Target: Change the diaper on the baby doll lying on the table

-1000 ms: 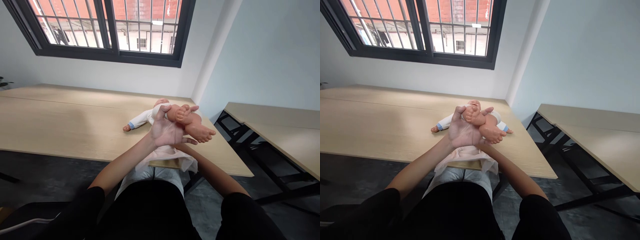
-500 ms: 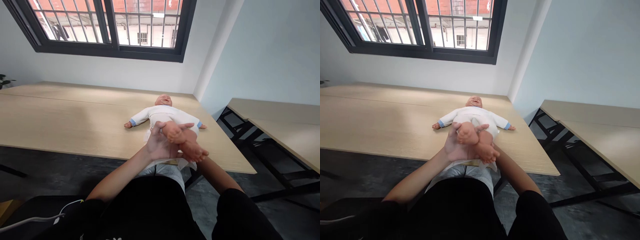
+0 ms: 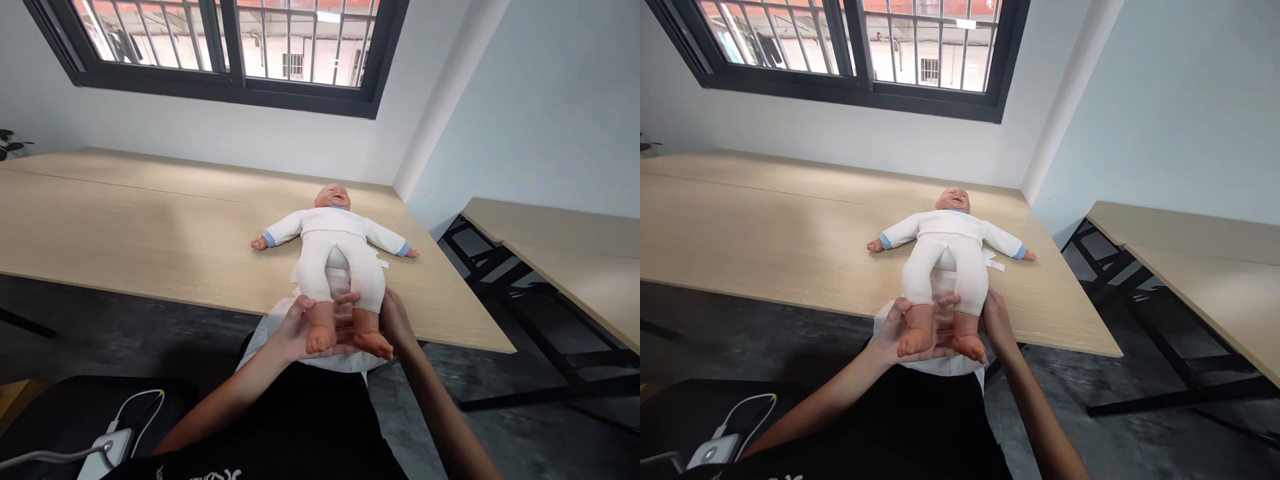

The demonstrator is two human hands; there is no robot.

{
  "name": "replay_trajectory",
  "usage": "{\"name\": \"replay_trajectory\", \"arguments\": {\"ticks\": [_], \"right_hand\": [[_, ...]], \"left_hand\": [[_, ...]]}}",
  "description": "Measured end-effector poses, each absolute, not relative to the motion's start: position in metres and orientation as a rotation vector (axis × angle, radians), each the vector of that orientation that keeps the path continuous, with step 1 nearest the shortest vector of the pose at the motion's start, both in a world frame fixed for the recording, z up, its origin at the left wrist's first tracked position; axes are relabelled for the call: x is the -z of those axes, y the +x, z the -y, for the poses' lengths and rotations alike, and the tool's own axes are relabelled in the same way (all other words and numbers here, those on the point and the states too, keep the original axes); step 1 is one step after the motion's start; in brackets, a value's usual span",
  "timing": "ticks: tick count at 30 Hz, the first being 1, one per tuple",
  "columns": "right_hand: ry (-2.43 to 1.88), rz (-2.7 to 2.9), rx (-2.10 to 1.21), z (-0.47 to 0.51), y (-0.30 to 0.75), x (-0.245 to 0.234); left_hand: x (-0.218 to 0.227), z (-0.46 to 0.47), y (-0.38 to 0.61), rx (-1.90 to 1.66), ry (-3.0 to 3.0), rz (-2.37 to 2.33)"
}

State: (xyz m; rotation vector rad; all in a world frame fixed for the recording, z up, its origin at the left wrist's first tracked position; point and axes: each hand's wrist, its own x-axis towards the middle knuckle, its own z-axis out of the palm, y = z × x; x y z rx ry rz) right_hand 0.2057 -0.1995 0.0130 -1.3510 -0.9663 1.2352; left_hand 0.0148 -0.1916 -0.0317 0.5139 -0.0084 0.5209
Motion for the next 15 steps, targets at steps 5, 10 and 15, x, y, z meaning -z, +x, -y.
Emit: {"name": "replay_trajectory", "arguments": {"ticks": [5,10,15], "right_hand": [[-1.227,0.859,-1.428,0.201,0.208,-0.004],[-1.232,0.977,-1.345,0.198,0.233,-0.007],[-1.407,1.245,-1.087,0.194,0.247,-0.006]], "left_hand": [[0.024,0.195,0.01,-0.543,0.564,-0.069],[0.001,0.198,-0.029,-0.595,0.664,-0.504],[-0.013,0.196,-0.059,-0.754,0.928,-0.858]]}}
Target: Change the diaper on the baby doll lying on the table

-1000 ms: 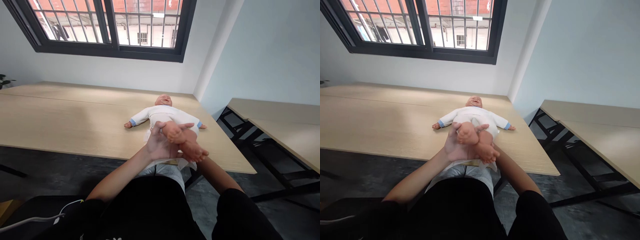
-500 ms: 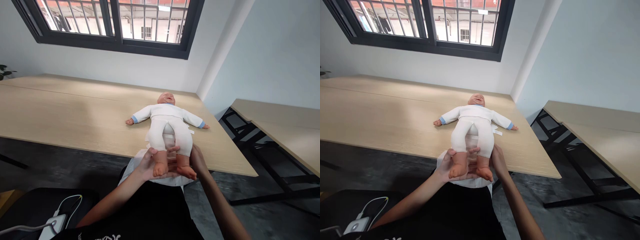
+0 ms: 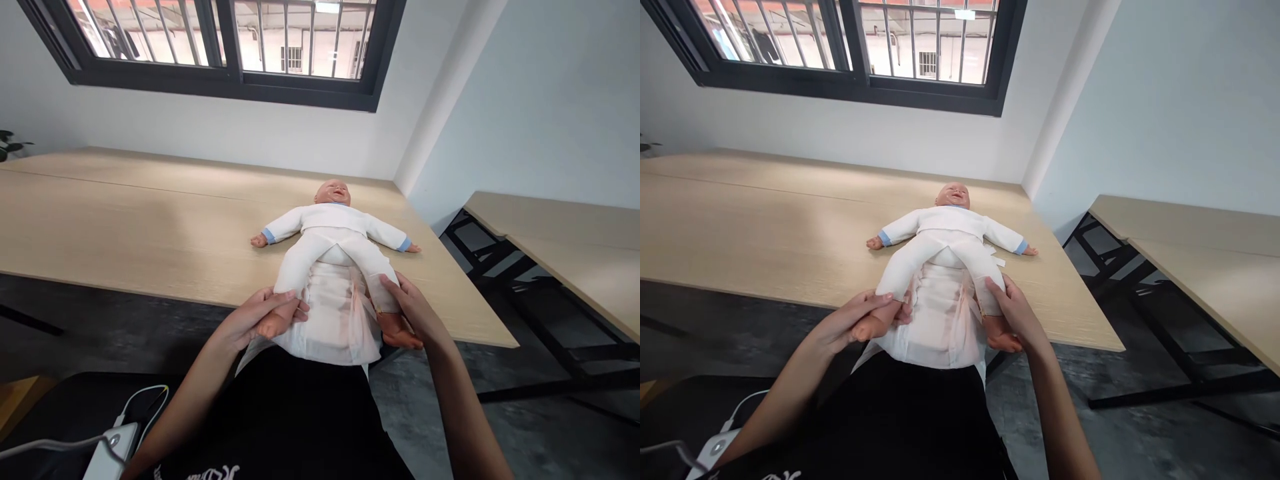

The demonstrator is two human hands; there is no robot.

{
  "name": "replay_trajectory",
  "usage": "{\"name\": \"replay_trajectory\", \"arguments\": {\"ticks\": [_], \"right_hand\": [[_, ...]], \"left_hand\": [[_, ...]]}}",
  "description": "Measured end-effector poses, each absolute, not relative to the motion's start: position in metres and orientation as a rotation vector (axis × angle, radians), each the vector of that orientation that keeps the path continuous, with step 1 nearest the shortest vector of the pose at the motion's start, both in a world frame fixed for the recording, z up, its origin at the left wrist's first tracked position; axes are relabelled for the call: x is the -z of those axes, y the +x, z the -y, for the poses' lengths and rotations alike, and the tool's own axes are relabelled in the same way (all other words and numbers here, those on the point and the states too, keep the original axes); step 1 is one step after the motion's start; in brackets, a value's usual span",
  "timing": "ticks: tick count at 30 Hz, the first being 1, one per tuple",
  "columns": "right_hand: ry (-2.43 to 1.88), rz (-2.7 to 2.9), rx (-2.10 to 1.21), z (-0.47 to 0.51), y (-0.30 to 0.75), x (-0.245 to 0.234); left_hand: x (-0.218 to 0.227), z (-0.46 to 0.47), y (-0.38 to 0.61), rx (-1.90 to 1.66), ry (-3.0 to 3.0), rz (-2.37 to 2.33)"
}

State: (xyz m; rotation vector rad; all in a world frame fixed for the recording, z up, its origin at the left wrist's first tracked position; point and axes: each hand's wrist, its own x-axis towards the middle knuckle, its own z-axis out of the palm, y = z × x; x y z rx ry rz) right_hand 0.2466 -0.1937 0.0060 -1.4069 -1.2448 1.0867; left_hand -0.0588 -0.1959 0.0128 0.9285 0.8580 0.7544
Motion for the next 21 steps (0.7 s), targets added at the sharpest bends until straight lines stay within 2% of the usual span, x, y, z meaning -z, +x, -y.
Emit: {"name": "replay_trajectory", "arguments": {"ticks": [4,7,9,12,16,21], "right_hand": [[-1.534,1.418,-0.734,0.2,0.246,-0.003],[-1.552,1.654,-0.136,0.224,0.226,-0.008],[-1.379,1.958,0.169,0.245,0.203,-0.011],[-1.126,2.327,0.373,0.266,0.171,-0.007],[-1.024,2.341,0.465,0.256,0.163,0.0],[-1.099,2.206,0.578,0.194,0.181,-0.054]], "left_hand": [[-0.013,0.193,-0.063,-0.784,0.986,-0.878],[-0.01,0.193,-0.062,-0.816,0.963,-0.858],[-0.01,0.193,-0.061,-0.831,0.95,-0.868],[-0.012,0.194,-0.06,-0.852,0.915,-0.889],[-0.015,0.195,-0.062,-0.875,0.929,-0.911],[-0.014,0.195,-0.063,-0.938,1.06,-0.926]]}}
